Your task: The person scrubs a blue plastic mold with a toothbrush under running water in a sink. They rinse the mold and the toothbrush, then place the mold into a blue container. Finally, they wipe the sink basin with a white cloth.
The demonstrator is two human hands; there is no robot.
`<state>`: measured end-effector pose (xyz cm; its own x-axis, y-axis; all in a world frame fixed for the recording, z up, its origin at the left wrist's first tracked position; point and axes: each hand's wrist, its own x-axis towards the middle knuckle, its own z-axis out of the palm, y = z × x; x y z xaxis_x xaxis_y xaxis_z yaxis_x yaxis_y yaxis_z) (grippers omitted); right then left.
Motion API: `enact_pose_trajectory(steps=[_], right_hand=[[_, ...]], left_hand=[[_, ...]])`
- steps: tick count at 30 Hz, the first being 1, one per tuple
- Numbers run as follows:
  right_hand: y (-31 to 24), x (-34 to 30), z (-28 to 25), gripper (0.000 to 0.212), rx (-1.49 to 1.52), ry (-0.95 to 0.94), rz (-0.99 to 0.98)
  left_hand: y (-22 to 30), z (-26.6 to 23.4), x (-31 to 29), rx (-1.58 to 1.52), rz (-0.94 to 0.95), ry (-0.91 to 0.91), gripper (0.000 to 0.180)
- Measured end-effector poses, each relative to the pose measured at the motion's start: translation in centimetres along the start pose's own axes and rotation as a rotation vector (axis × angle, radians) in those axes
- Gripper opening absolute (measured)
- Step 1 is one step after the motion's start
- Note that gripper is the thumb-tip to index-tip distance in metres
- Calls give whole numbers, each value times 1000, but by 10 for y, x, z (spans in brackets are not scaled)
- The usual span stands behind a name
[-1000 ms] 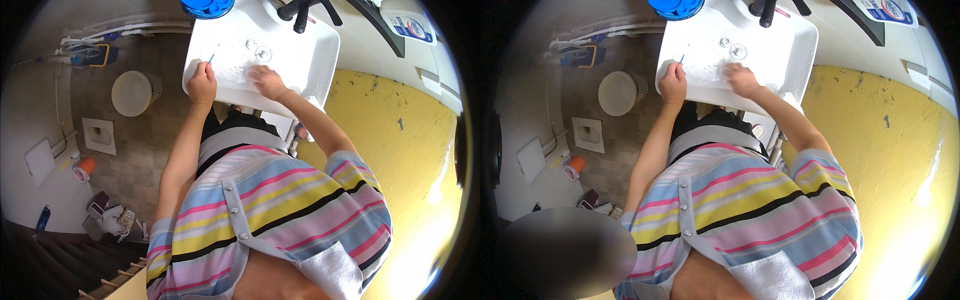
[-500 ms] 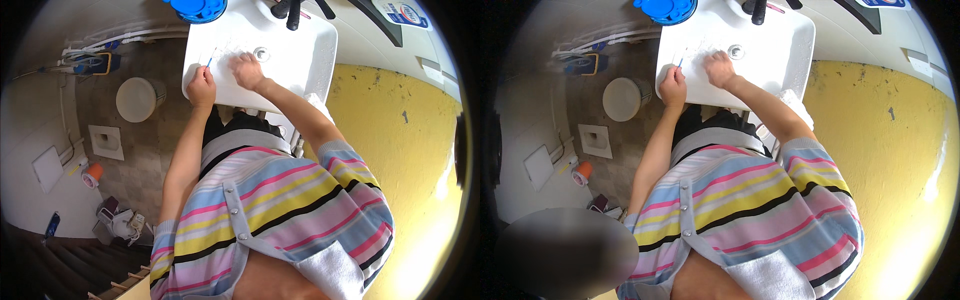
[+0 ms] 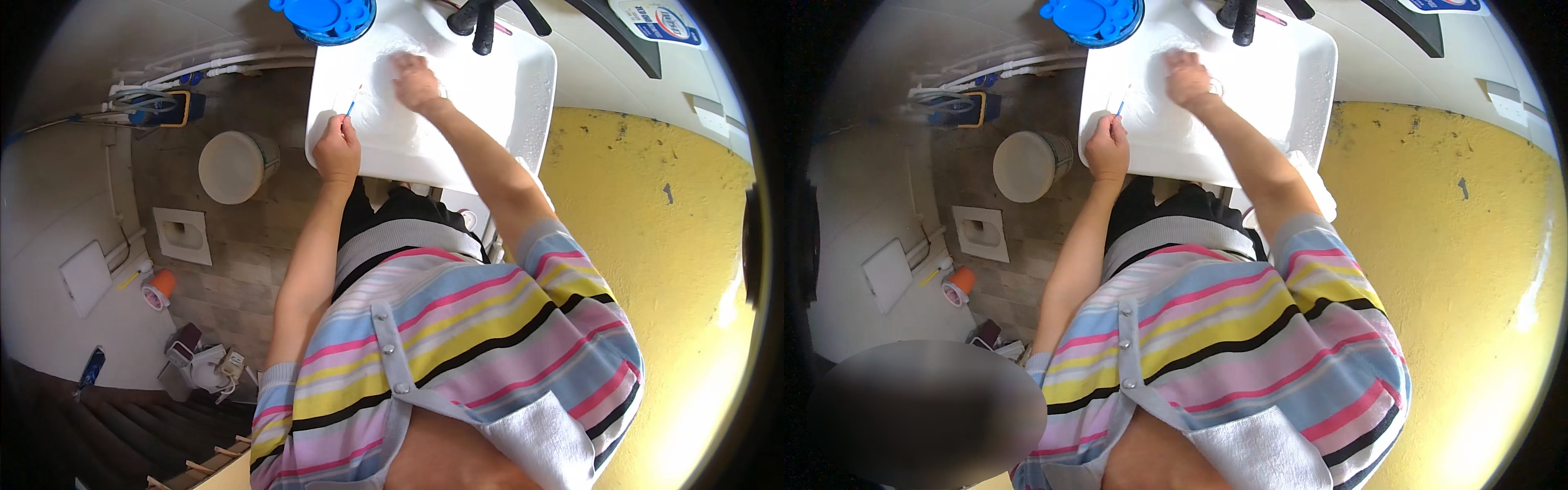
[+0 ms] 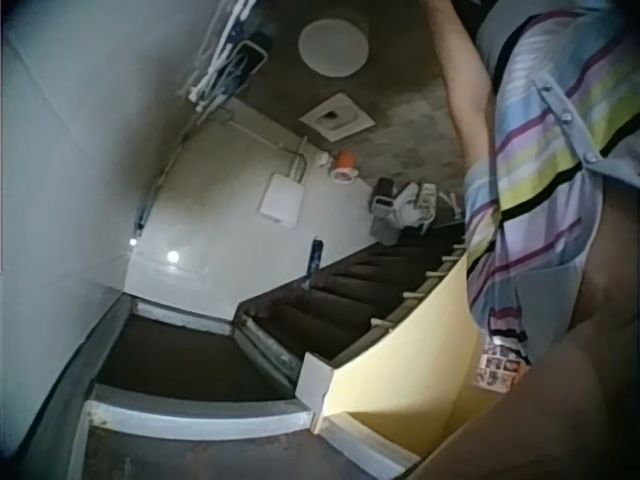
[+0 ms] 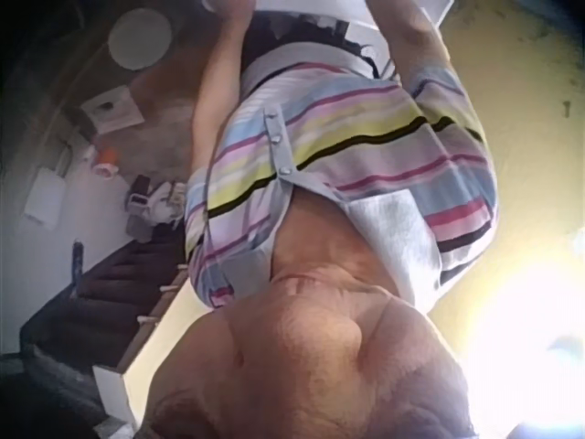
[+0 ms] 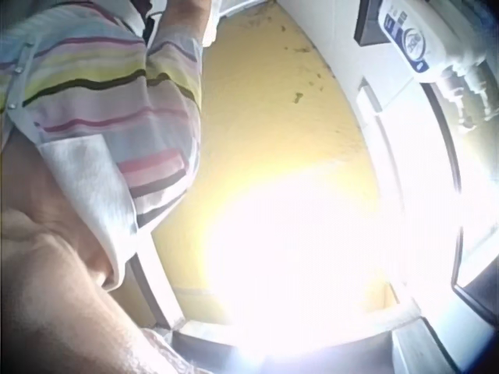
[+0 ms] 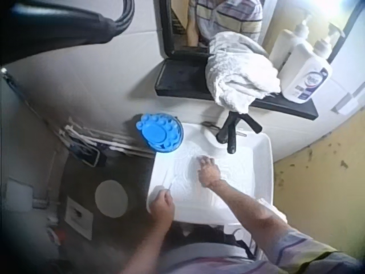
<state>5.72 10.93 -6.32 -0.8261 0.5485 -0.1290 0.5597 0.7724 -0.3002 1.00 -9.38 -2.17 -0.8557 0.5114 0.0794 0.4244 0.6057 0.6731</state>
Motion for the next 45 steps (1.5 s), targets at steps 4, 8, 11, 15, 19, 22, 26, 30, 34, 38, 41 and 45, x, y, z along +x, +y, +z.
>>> enact_pose_trajectory(steps=[4, 8, 11, 15, 19, 22, 26, 30, 34, 38, 41, 45], right_hand=[[-40, -21, 0, 46, -57, -245, -306], [4, -75, -17, 44, -157, -342, -475], [19, -94, -41, 42, -126, -11, -339], [27, -85, -29, 37, -87, -92, -158], [30, -86, -13, 34, -189, -165, -333], [29, -82, -25, 34, -54, -151, -174], [27, -78, -21, 26, -12, 162, -144], [37, -82, -10, 29, -120, -75, -298], [59, -91, -10, 28, 61, -72, -264], [90, -80, -18, 21, 637, 50, 212], [105, -72, -35, 20, 1108, 140, 538], [108, -45, -84, 20, 1127, 451, 442]], left_hand=[[-4, 0, -3, 9, 31, 27, 14], [-5, 5, -3, -9, 45, 70, 13], [-2, 2, -4, 6, 32, 68, 13], [3, 0, -4, 35, 23, 40, 15], [-1, 2, -3, 20, 33, 60, 14], [-3, 2, -3, 34, 27, 63, 14], [-1, 0, -2, 77, 19, 36, 14], [-6, 3, -2, 20, 25, 30, 15], [-7, 5, -2, 22, -5, 18, 16], [-8, 6, -1, 43, -18, 2, 16], [-7, 5, -2, 62, -2, 14, 15], [-4, 1, -1, 113, -53, -33, 17]])
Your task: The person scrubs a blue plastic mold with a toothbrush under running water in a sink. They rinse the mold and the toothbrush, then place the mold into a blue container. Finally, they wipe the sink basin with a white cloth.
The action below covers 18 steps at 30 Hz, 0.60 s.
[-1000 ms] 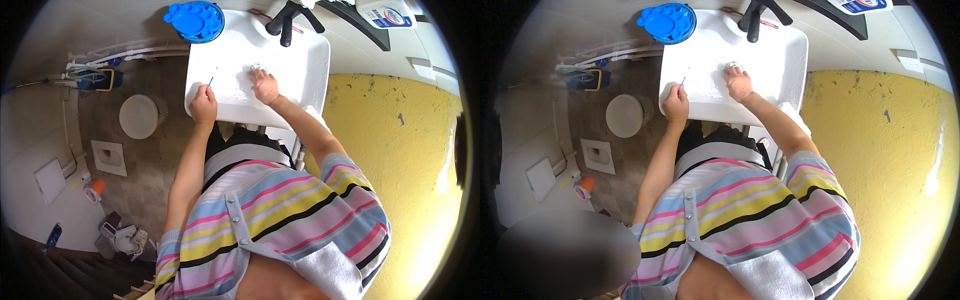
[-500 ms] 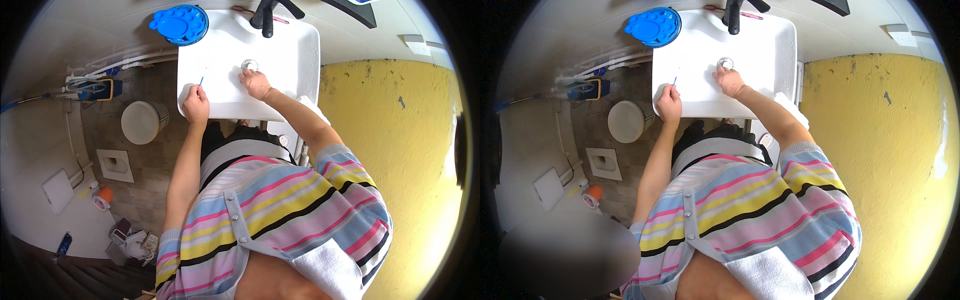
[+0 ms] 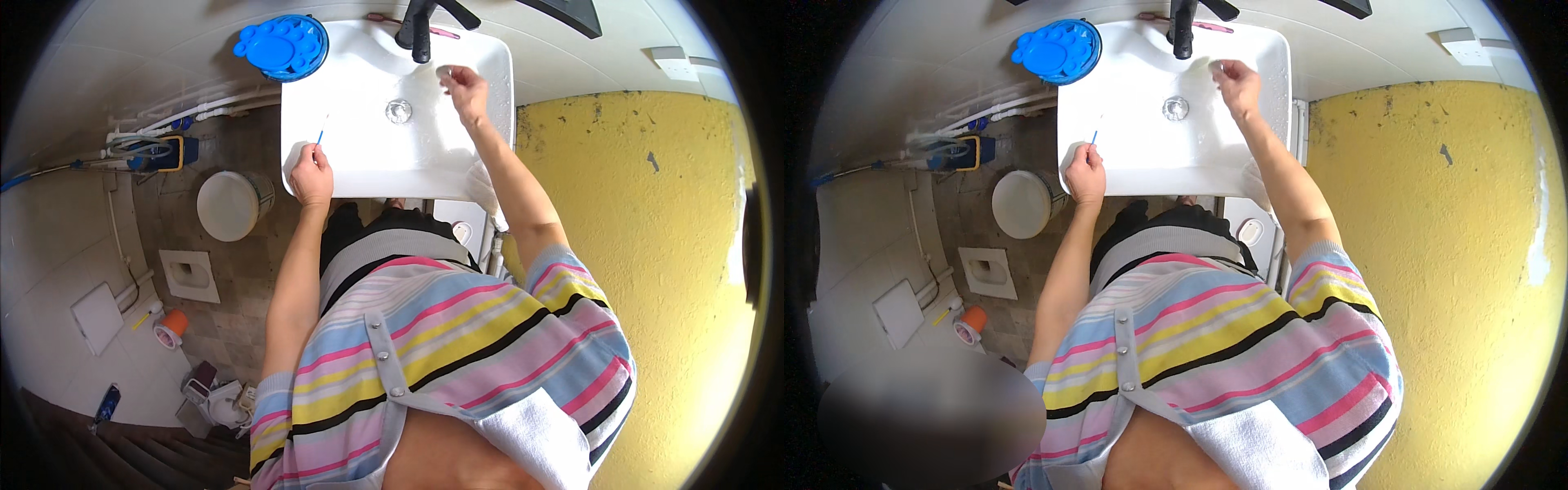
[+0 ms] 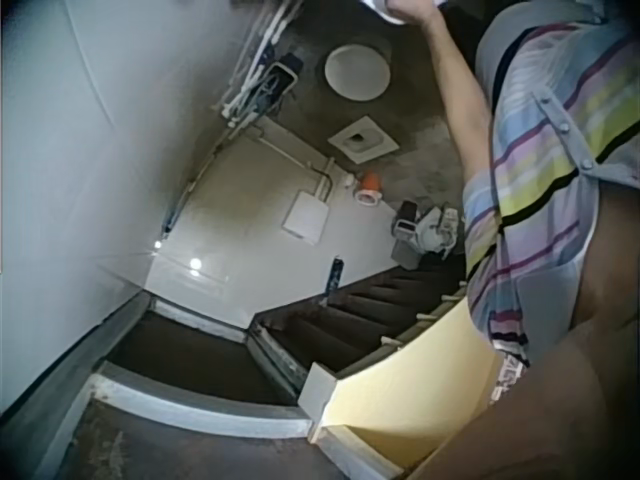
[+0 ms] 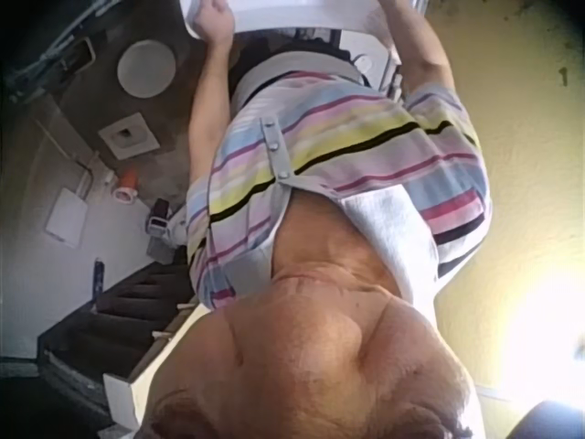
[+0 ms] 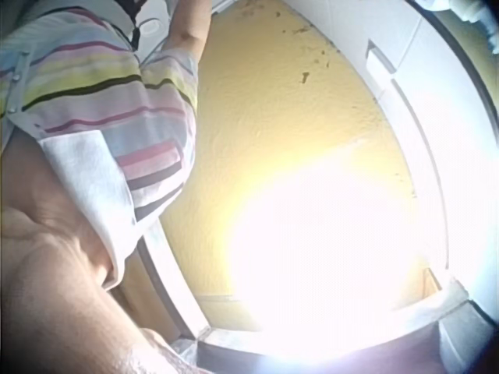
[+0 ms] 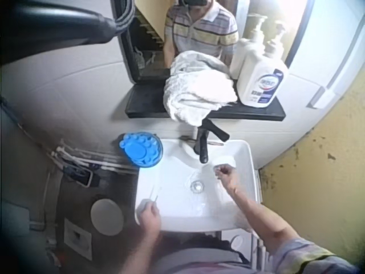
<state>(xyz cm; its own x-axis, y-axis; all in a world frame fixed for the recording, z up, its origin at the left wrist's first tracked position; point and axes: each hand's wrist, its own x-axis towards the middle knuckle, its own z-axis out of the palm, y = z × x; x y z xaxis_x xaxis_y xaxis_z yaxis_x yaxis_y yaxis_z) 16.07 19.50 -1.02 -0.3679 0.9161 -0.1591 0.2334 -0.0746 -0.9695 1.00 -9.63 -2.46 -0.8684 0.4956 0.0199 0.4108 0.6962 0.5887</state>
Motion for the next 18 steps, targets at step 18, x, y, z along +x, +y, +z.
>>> enact_pose_trajectory(steps=[18], right_hand=[[-51, 67, 34, 18, -383, -13, -460]], left_hand=[[1, -1, 0, -15, 18, 29, 16]])
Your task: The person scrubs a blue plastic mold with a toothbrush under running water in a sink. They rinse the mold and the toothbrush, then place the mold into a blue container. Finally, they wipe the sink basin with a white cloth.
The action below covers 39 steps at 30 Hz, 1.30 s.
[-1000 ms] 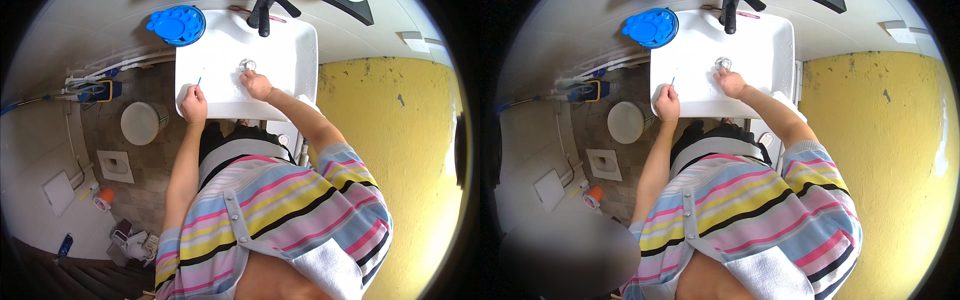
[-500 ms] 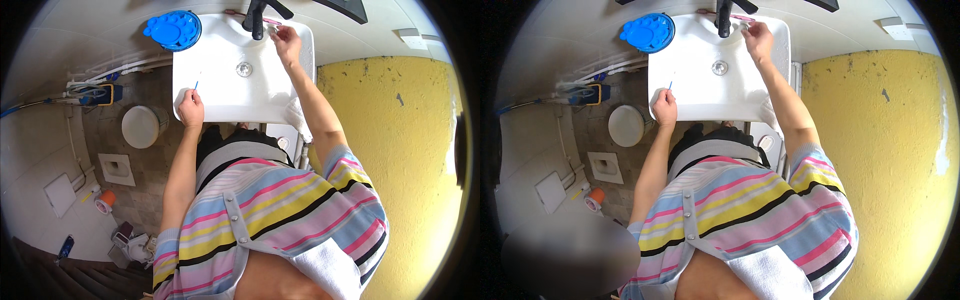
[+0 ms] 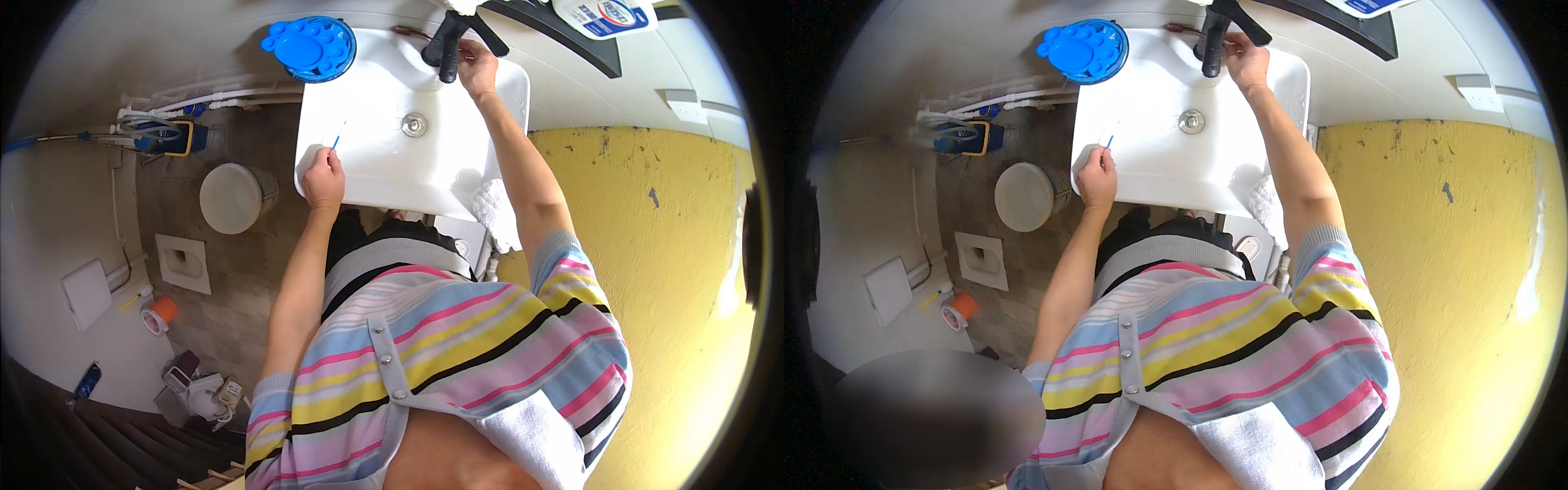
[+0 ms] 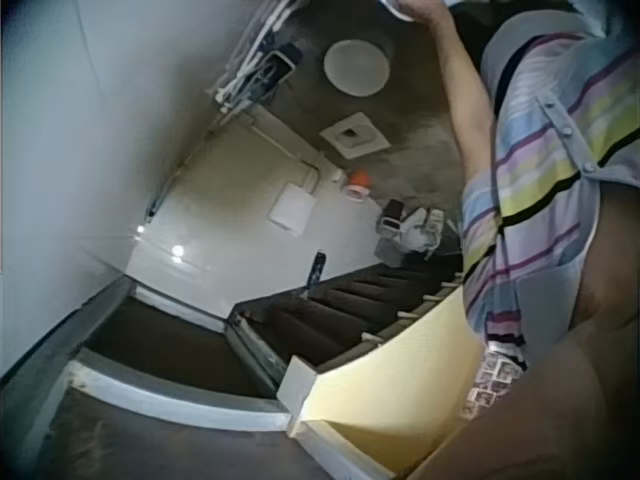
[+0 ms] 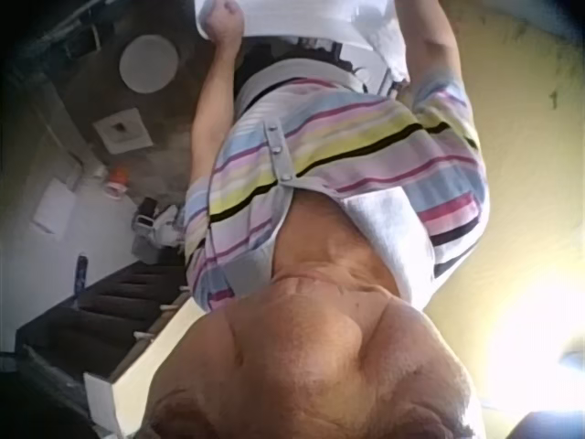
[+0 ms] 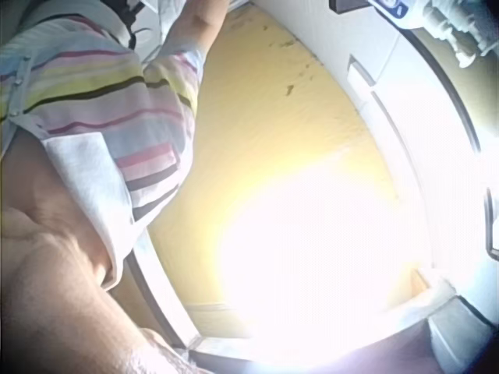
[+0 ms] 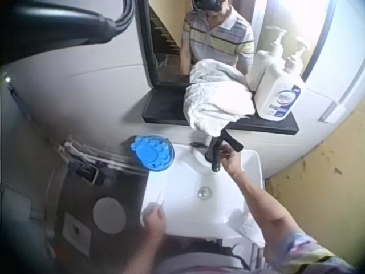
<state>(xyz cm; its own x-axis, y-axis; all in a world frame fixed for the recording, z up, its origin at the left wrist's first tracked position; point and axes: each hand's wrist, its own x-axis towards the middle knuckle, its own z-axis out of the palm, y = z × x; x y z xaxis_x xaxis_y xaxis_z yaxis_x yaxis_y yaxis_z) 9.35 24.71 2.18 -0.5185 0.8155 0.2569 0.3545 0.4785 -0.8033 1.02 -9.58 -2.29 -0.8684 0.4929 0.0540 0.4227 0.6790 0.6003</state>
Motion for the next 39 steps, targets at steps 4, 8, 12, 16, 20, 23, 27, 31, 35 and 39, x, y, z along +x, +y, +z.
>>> enact_pose_trajectory(steps=[4, 8, 12, 16, 20, 23, 27, 31, 35, 39], right_hand=[[18, -2, 3, 19, 48, 5, 30], [9, -6, -1, 20, -133, 94, -26], [22, -24, -16, 20, -140, 124, 132], [13, -64, -28, 24, -363, -109, 217], [3, -79, -35, 31, -342, -316, 447], [9, -88, -33, 34, -141, -298, 572], [29, -100, -26, 23, -210, -257, 439], [54, -122, -14, 21, -180, -283, 214], [8, -116, -22, 35, -64, -509, 511], [-18, -119, -26, 25, 127, -419, 712]], left_hand=[[1, 1, 0, 4, 35, 8, 16], [0, 2, 0, 14, 56, 32, 16], [3, -1, -2, -13, 48, 18, 16], [2, -1, 0, -4, 48, 2, 15], [2, -1, 0, 19, 57, -2, 14], [3, -1, 1, 31, 47, -8, 14], [7, -5, 1, 44, 7, -47, 15], [7, -3, 2, 36, 17, -54, 15], [-4, -1, 2, 17, -32, -80, 17], [5, -10, 2, -60, -33, -151, 21]])
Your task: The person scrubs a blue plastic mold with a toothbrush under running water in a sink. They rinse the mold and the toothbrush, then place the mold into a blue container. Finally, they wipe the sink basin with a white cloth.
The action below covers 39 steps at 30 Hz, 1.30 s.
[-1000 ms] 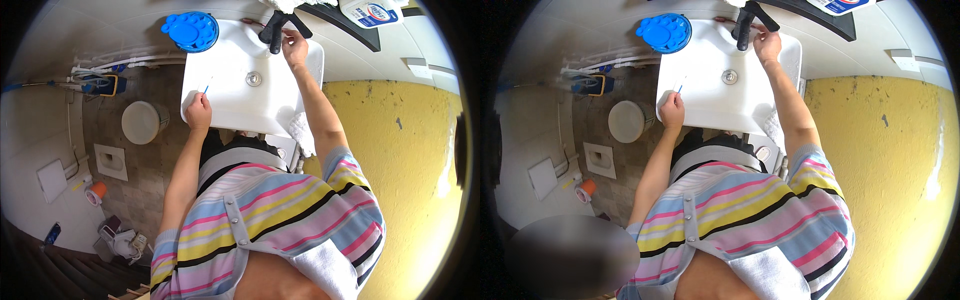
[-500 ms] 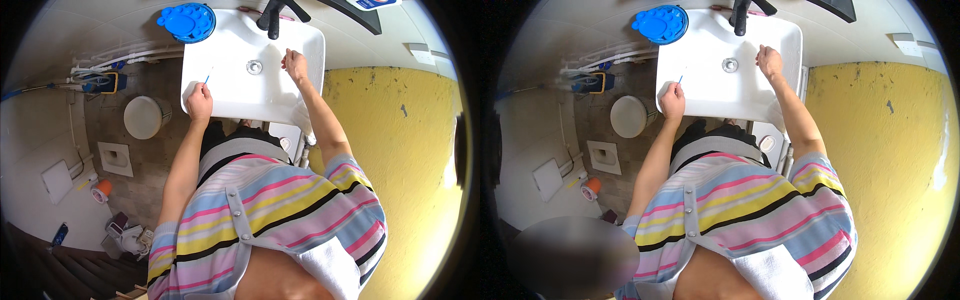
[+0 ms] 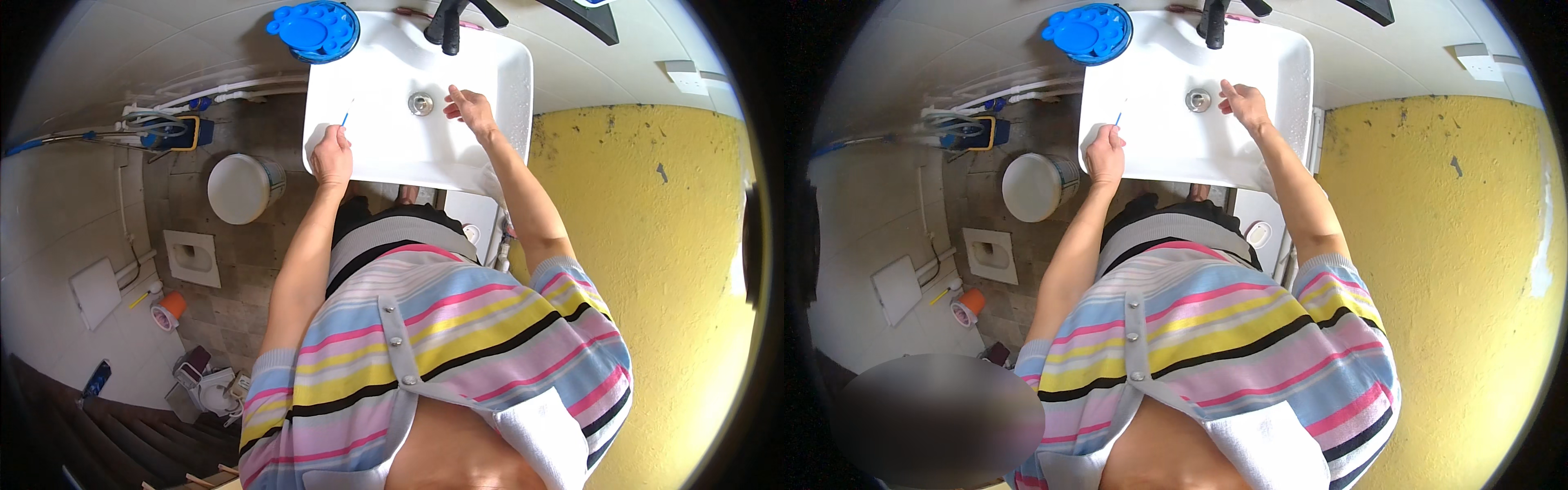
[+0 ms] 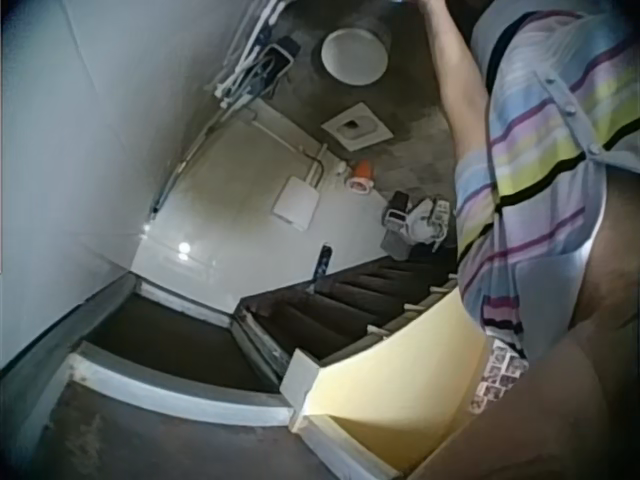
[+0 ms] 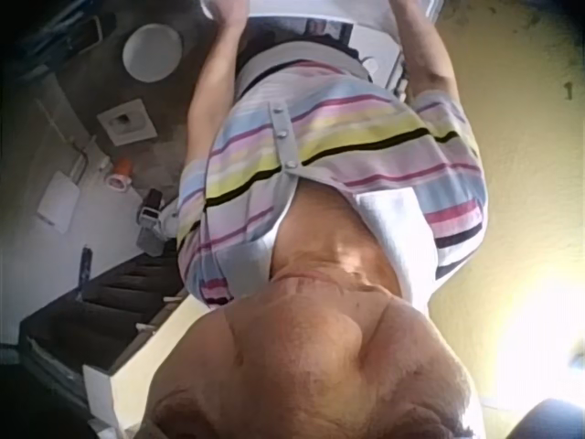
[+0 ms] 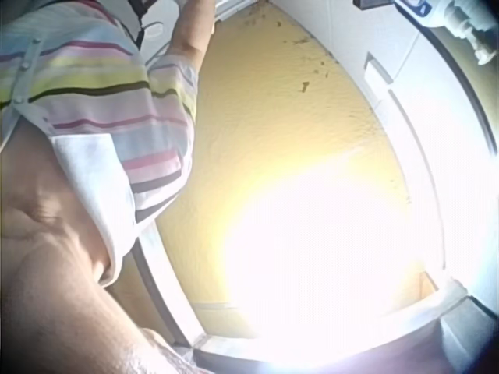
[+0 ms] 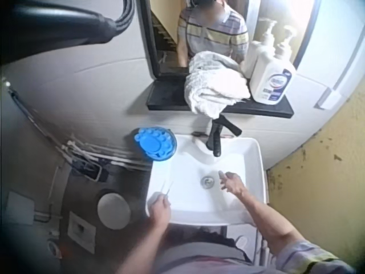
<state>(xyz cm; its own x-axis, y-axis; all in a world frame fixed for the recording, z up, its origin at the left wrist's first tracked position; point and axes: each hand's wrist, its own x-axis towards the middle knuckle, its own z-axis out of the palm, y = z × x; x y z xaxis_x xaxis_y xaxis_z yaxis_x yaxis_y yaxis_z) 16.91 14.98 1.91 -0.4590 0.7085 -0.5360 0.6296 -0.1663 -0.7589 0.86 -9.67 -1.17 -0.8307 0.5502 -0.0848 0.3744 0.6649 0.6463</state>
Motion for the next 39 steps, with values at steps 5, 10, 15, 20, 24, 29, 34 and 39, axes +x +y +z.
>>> enact_pose_trajectory(steps=[5, 10, 15, 20, 24, 29, 34, 39], right_hand=[[22, 12, 1, 16, 222, 87, -4], [16, -2, 4, 25, 491, 181, -2], [9, -9, -6, 29, 454, 157, -81], [-32, -60, 11, 44, 70, 537, -688], [17, -30, 22, 25, -231, 113, -338], [18, -66, 24, 22, 71, 121, -355], [33, -92, 23, 21, 153, 71, -200], [54, -105, 25, 20, 248, 106, -116]], left_hand=[[3, -2, 0, -31, 12, -24, 23], [-1, -2, 2, -186, 18, -21, 23], [-15, -2, 16, -541, -176, -150, 26], [39, -41, 13, -775, -42, -15, 21], [36, -42, 52, -764, -146, 251, 41], [42, -77, 117, -536, -334, 321, 80], [25, -58, 196, -574, -713, 75, 82], [16, -43, 218, -797, -722, -17, 59]])
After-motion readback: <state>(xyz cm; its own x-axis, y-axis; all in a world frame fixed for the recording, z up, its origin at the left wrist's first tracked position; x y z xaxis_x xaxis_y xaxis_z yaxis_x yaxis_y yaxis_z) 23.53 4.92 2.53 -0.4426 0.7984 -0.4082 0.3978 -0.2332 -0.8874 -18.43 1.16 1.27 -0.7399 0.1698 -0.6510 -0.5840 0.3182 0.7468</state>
